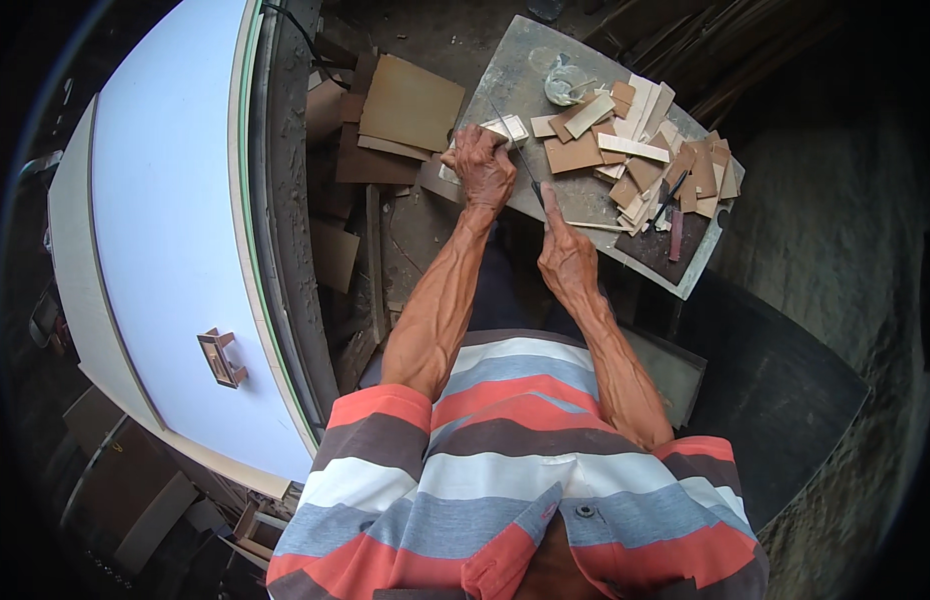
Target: The person uses a blue utility knife to carve and shape a small rectangular block of light-colored wood. They hold the wood in their left hand and carefully shave off thin layers from the edges and corners with the knife in their right hand. The person frequently rotates the block to work on different sides, refining its shape over the course of the video.
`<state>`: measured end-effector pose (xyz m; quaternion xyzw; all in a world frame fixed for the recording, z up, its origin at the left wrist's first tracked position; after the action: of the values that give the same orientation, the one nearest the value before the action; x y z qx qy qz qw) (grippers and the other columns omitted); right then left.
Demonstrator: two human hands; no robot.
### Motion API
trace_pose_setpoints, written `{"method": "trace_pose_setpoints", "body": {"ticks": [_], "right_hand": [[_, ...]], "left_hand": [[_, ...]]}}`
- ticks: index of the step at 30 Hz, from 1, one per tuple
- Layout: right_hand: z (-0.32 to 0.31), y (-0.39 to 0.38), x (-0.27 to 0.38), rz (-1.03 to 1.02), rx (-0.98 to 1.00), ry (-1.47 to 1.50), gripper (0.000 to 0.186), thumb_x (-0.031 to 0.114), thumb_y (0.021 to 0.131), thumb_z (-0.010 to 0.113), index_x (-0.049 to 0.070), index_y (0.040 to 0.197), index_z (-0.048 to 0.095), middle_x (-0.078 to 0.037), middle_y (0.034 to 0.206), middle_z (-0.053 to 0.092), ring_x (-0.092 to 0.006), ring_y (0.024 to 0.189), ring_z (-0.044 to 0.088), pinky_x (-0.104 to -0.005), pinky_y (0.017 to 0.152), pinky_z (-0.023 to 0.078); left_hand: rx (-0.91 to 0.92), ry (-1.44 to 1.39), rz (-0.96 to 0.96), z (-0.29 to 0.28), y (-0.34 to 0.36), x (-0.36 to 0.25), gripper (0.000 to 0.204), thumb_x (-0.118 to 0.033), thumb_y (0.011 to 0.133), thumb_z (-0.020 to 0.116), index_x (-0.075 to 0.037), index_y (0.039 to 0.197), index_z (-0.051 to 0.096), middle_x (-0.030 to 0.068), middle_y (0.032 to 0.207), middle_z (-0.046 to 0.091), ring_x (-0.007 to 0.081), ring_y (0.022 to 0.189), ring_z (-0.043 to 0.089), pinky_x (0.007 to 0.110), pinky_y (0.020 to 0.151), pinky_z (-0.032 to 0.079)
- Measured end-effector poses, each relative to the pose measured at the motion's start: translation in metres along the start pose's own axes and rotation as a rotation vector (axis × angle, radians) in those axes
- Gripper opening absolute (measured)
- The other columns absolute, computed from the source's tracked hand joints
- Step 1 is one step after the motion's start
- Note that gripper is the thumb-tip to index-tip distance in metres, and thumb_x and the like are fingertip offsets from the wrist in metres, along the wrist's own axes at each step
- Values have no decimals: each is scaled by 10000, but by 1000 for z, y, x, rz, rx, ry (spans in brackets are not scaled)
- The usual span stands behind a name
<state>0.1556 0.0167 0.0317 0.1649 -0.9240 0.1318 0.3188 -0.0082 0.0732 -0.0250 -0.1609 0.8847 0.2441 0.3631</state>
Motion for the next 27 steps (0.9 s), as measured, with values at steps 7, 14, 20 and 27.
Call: {"method": "trace_pose_setpoints", "body": {"ticks": [7,14,20,27], "right_hand": [[3,3,0,-4,-25,-36,651,29,892,507,172,1489,290,-182,633,569,-326,570,598,-414,551,448],[13,48,4,10,-12,-30,733,8,799,565,151,1476,321,-209,652,584,-347,587,610,-423,556,464],[7,10,0,23,-15,-10,668,5,847,530,142,1470,329,-218,664,595,-374,622,626,-440,566,469],[3,9,0,1,-22,35,631,13,876,502,151,1468,334,-233,657,587,-391,604,614,-450,569,467]], "left_hand": [[13,15,8,-1,-6,3,101,-30,667,626,-96,741,609,64,835,550,279,902,525,419,776,290],[1,1,13,2,1,0,101,-36,673,664,-100,738,622,48,828,565,257,874,544,396,785,298],[24,-3,-15,0,0,4,91,-33,676,618,-86,749,622,94,865,575,314,900,537,436,791,315],[10,-2,6,1,1,4,81,-33,680,615,-89,739,617,87,847,566,303,885,535,428,783,316]]}}
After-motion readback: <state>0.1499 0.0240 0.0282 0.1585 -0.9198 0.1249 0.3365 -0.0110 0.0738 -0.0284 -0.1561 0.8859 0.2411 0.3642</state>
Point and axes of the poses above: each hand's wrist, its own y-axis towards the middle knuckle, its own z-axis out of the palm, x = y × z, the point moved 3 cm from there along y, towards the middle knuckle
